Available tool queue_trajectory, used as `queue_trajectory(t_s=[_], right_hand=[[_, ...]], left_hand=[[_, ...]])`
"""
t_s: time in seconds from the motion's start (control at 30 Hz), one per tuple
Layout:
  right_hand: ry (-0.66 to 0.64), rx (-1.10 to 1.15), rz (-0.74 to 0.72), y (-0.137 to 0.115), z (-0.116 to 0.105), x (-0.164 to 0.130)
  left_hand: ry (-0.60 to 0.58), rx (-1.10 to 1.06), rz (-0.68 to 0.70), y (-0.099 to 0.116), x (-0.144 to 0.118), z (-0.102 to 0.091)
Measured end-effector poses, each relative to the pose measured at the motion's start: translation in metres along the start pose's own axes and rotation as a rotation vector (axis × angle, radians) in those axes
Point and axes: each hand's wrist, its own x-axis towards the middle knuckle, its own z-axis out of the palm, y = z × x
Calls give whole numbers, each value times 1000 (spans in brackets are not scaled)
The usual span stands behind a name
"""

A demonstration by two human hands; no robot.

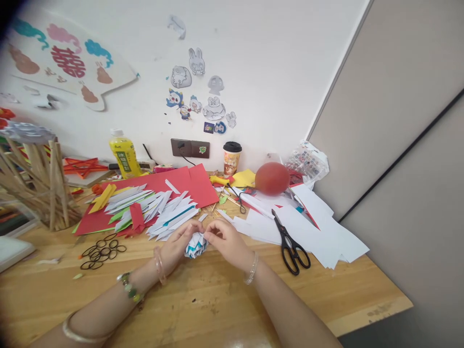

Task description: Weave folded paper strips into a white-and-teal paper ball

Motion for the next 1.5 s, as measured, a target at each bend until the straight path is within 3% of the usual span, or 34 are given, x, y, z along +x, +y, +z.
queue_trajectory(t_s=[0.23, 0.37, 0.9, 1.27, 1.5], right_hand=[[-68, 86, 29, -4, -2, 0], [-39, 80, 41, -1, -1, 1], [132, -306, -194, 4, 4, -3], [56, -49, -42, 10, 7, -1], [82, -102, -53, 12, 9, -1]], left_hand=[[-30, -37, -25, -6, 1, -1], [-19, -56, -33, -5, 1, 0], [-26, -11, -80, -2, 1, 0], [-27, -113, -132, -7, 1, 1], [-45, 0, -142, 4, -2, -2]])
